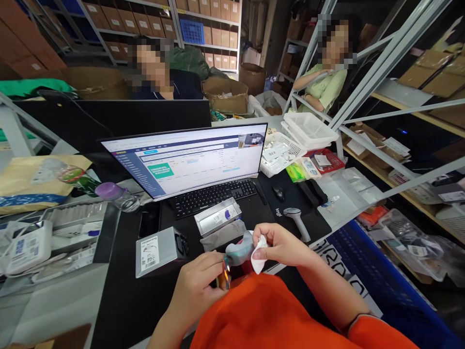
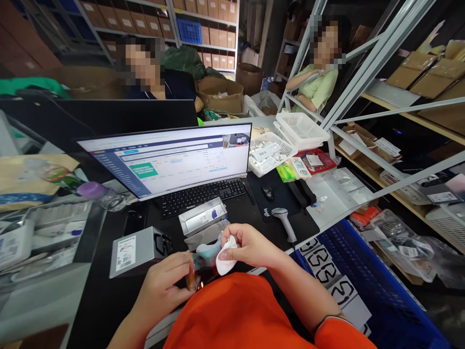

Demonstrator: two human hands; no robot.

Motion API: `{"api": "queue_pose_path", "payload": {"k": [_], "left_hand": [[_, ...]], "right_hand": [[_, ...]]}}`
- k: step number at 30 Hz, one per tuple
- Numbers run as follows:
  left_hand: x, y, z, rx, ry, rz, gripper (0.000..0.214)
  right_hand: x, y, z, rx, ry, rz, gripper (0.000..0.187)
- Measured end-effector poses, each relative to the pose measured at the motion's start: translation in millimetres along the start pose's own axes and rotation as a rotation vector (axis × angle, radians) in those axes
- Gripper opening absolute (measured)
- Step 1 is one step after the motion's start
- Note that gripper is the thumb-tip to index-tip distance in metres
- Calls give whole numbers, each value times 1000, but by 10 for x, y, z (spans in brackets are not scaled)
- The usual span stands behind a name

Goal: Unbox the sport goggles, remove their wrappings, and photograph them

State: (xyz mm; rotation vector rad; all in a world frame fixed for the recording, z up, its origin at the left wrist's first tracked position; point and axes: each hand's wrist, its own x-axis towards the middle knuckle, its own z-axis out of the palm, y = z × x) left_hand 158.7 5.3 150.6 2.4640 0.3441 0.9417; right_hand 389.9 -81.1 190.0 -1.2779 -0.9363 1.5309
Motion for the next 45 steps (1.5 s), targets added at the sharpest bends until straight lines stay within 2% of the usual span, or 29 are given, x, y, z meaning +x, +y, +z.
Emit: {"api": "queue_pose_path", "payload": {"k": [4, 10, 13, 15, 18, 20, 24, 27, 29, 31, 36, 38, 40, 43, 45], "left_hand": [[-8, 41, 6, 67, 29, 24, 18], [-34, 30, 54, 59, 62, 62, 19], [-30, 23, 98, 79, 105, 27, 16], [-41, 21, 134, 86, 128, 0, 16], [-96, 3, 187, 61, 163, -29, 13], [-146, -18, 213, 58, 199, -56, 12], [-204, -42, 229, 93, 304, -94, 12], [-196, -28, 224, 104, 378, -114, 12], [-181, -13, 232, 107, 403, -126, 13], [-168, -1, 259, 140, 429, -133, 13], [-140, 7, 425, 343, 462, -245, 5], [-125, 12, 503, 415, 416, -309, 9], [-112, 19, 569, 497, 386, -355, 17], [-109, 20, 630, 622, 386, -375, 21], [-119, 11, 647, 655, 415, -339, 19]], "right_hand": [[60, 71, 49, -2, 90, -10, 41], [139, 94, 109, 182, 165, -57, 45], [200, 116, 147, 209, 260, -96, 47], [257, 130, 130, 195, 368, -144, 47], [323, 115, -12, 197, 604, -285, 46], [320, 88, -164, 236, 692, -373, 48], [171, 81, -427, 265, 683, -427, 46], [18, 161, -474, 290, 638, -429, 43], [-54, 254, -404, 320, 571, -410, 42], [-86, 367, -248, 353, 483, -368, 42], [52, 594, 379, 436, 294, -264, 42], [170, 618, 614, 424, 314, -253, 41], [282, 617, 782, 375, 426, -245, 41], [388, 606, 887, 298, 588, -215, 42], [416, 590, 881, 297, 608, -189, 43]]}}
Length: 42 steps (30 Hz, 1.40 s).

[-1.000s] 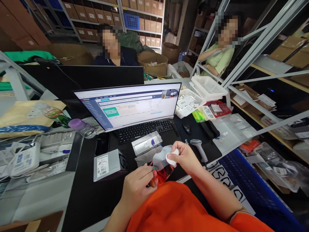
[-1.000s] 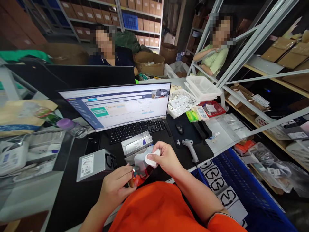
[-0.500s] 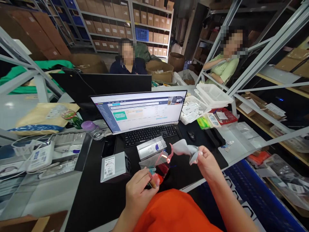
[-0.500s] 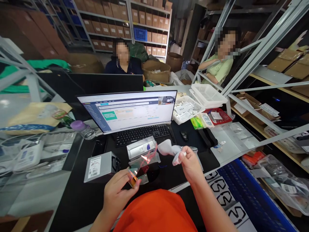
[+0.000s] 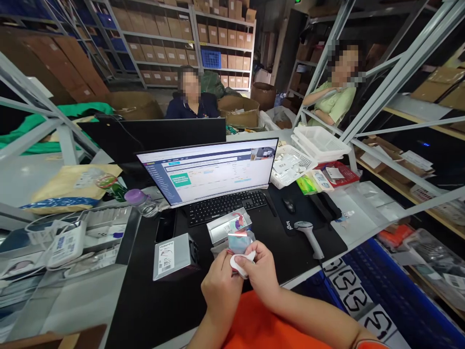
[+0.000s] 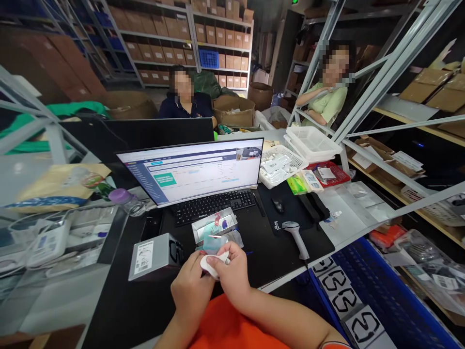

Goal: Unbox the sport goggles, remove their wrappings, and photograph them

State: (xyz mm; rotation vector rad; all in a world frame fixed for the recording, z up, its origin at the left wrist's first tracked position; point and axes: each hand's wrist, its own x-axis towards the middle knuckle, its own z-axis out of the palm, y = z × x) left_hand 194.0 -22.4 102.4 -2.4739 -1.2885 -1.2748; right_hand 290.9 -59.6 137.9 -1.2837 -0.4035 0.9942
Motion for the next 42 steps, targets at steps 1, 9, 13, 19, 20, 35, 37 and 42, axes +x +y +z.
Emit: {"api": "queue_pose_path", "payload": {"k": [1, 9, 13, 19, 20, 35, 37, 42], "left_hand": [[-7, -7, 4, -11, 27, 23, 18], [-23, -62, 11, -140, 136, 238, 16], [7, -68, 58, -117, 89, 209, 15], [70, -41, 83, -108, 9, 22, 11], [63, -39, 79, -124, 16, 12, 10], [159, -257, -68, -353, -14, 243, 9], [180, -285, -64, -396, -52, 250, 10], [118, -280, -15, -355, -149, 41, 7]], "right_hand": [[19, -19, -4, 19, -2, 14, 44], [429, -362, -63, 326, -4, 132, 59], [523, -284, -46, 368, 4, 215, 63], [216, 50, 35, 173, 36, 7, 53], [192, 53, 29, 169, 17, 10, 53], [679, -466, -382, 62, -341, 225, 56], [707, -496, -463, -35, -379, 196, 54], [731, -463, -660, -174, -208, 46, 50]]}}
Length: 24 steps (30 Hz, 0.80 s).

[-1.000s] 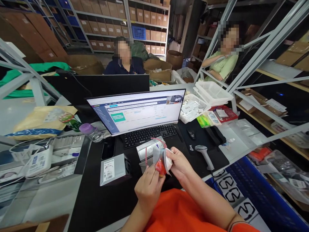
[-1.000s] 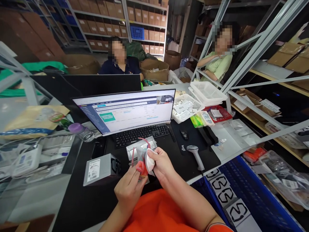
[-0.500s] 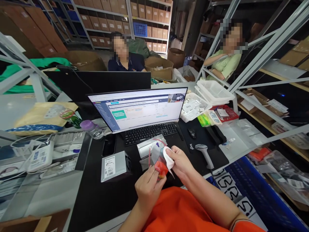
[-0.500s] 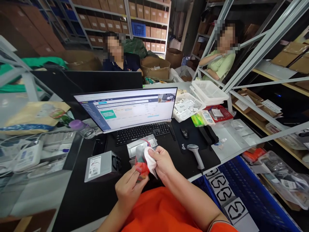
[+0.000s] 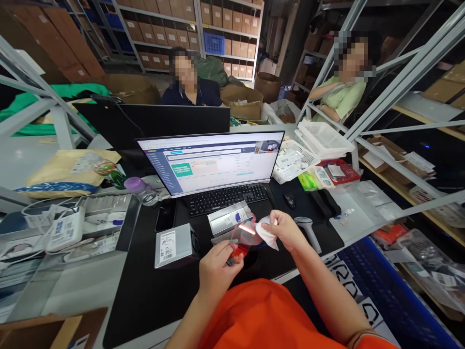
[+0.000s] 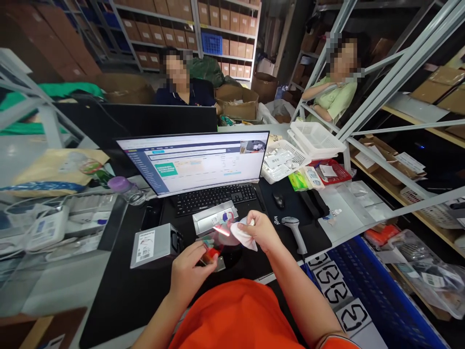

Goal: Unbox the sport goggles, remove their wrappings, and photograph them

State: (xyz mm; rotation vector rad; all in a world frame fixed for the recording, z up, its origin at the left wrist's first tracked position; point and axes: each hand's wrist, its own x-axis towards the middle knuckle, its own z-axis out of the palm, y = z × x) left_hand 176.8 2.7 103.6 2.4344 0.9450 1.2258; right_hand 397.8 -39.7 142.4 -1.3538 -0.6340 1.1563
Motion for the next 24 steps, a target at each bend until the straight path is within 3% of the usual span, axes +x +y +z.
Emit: {"api": "queue_pose_path", "payload": {"k": [3, 6, 11, 15, 19, 24], "left_hand": [[-17, 33, 40, 103, -23, -201, 11], [-16, 81, 90, 147, -73, -283, 6], [-81, 120, 194, 235, -56, -221, 19], [-140, 107, 222, 246, -77, -177, 22], [-158, 120, 185, 192, -76, -186, 25], [-185, 145, 171, 95, -67, -54, 35]], "right_hand": [[-75, 102, 37, 73, 24, -23, 51], [-191, 220, 220, 66, -31, -10, 49], [-397, 490, 585, -72, 50, -18, 38], [-462, 618, 716, -140, 137, -20, 36], [-335, 402, 643, -10, 172, -43, 42], [-17, 27, 439, 131, 125, 11, 50]]}}
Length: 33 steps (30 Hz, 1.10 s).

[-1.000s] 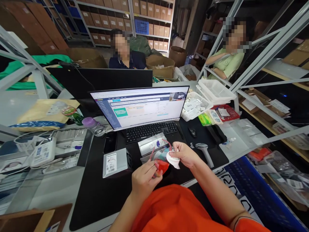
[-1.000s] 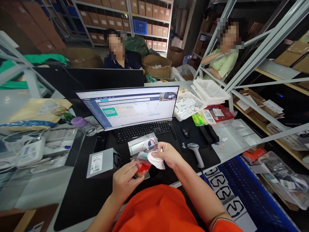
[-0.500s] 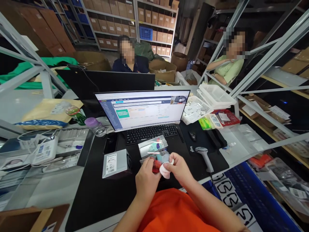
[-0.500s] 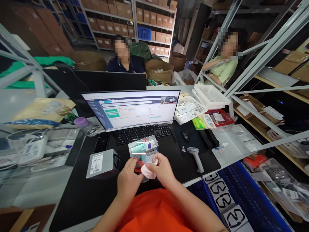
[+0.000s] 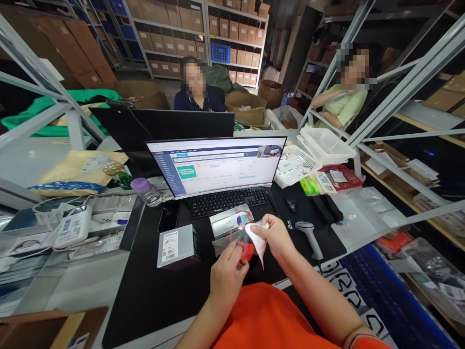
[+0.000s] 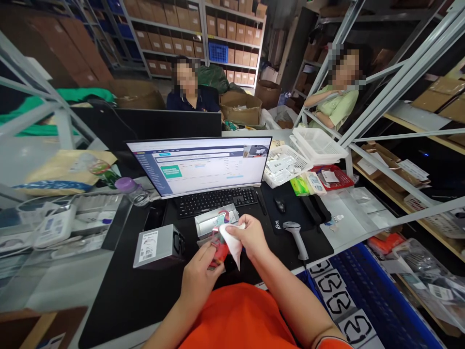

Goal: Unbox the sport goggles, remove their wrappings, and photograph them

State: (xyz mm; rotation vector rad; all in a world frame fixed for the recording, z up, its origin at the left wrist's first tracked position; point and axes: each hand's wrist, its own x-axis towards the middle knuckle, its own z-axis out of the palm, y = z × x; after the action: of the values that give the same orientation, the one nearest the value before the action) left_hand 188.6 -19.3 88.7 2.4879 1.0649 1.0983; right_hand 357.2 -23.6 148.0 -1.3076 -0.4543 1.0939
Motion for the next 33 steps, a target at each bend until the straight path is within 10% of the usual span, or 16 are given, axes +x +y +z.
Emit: {"api": "queue_pose_path", "payload": {"k": [6, 14, 24, 33], "left_hand": [[-16, -18, 40, 9, 13, -44, 28], [41, -17, -22, 30, -60, -340, 14], [-48, -41, -51, -110, -123, -197, 42], [22, 126, -45, -193, -72, -375, 24]], "right_hand": [[-49, 86, 86, -116, 66, -98, 45], [-410, 605, 154, -757, 3, -672, 25], [-75, 185, 69, -147, -80, -5, 45], [-353, 409, 133, -606, 62, -393, 33]]}}
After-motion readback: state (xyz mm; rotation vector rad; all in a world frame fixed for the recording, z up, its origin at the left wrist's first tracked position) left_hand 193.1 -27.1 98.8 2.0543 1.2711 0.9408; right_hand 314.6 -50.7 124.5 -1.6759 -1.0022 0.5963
